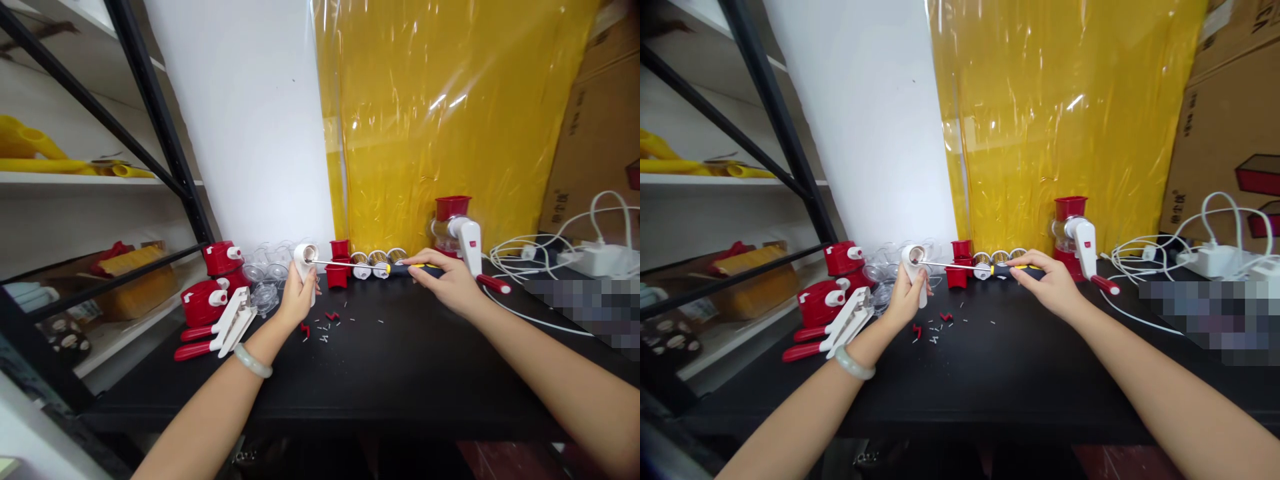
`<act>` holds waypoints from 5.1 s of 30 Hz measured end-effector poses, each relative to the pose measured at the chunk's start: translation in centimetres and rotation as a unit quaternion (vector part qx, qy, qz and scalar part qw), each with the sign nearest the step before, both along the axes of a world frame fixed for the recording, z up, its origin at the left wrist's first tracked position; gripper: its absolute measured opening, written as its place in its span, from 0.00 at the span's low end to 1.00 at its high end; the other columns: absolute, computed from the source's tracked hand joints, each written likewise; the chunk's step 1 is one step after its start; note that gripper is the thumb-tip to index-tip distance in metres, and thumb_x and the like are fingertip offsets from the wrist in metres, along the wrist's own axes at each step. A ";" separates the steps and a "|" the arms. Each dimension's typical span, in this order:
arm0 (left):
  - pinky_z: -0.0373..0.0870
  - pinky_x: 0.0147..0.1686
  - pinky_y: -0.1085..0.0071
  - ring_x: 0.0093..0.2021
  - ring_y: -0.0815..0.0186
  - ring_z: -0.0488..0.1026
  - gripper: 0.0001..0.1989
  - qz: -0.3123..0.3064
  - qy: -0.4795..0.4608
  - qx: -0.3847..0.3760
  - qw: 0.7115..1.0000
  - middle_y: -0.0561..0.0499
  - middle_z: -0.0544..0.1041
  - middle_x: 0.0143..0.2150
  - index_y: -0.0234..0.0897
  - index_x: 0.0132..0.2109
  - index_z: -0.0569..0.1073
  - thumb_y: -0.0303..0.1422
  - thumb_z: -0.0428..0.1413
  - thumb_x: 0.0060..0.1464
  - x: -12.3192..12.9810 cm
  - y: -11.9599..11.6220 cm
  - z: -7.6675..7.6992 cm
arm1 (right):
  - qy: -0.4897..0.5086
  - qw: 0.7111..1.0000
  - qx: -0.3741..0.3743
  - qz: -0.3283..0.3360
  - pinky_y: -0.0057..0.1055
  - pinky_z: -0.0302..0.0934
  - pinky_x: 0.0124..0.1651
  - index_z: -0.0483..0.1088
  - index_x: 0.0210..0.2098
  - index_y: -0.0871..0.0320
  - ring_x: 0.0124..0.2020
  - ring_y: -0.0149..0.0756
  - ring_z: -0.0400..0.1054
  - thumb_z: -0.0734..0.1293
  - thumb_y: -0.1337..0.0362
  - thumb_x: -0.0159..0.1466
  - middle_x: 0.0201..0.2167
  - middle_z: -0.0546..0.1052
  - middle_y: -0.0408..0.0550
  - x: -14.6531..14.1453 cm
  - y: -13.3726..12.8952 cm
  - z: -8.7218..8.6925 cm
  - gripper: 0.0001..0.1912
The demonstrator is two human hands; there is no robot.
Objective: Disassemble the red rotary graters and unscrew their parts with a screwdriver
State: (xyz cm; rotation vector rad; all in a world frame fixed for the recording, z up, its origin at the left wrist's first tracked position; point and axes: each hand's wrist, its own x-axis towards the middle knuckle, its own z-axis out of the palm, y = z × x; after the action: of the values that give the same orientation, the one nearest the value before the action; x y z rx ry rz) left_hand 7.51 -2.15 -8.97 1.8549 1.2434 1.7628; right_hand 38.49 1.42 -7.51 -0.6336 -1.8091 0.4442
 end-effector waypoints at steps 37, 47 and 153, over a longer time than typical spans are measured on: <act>0.66 0.27 0.65 0.24 0.59 0.72 0.14 0.182 0.240 -0.076 0.951 0.50 0.71 0.24 0.36 0.46 0.61 0.42 0.43 0.63 -0.1 -0.7 0.6 | 0.089 0.986 0.073 -0.122 0.39 0.65 0.38 0.69 0.31 0.50 0.33 0.41 0.70 0.67 0.49 0.58 0.30 0.74 0.48 -0.3 -0.9 0.3 0.12; 0.66 0.29 0.64 0.29 0.57 0.73 0.10 0.242 0.283 -0.057 0.926 0.46 0.71 0.29 0.36 0.44 0.61 0.38 0.45 0.61 0.2 -1.0 1.0 | 0.032 0.981 -0.179 -0.065 0.33 0.51 0.18 0.66 0.24 0.54 0.12 0.33 0.55 0.55 0.38 0.62 0.11 0.61 0.41 0.5 0.6 0.2 0.27; 0.72 0.34 0.62 0.27 0.58 0.75 0.13 0.218 0.319 -0.143 0.911 0.46 0.74 0.28 0.33 0.47 0.62 0.37 0.46 0.60 -2.0 1.0 -0.3 | 0.009 0.978 -0.205 -0.035 0.29 0.47 0.21 0.60 0.20 0.56 0.14 0.27 0.53 0.59 0.40 0.61 0.12 0.60 0.38 -1.3 5.8 -1.5 0.27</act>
State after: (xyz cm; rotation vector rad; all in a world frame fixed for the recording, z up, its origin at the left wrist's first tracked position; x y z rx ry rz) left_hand 5.50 -1.18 -9.28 2.1584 2.1643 1.0446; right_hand 37.23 7.27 -8.98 -0.9697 -1.6824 0.7826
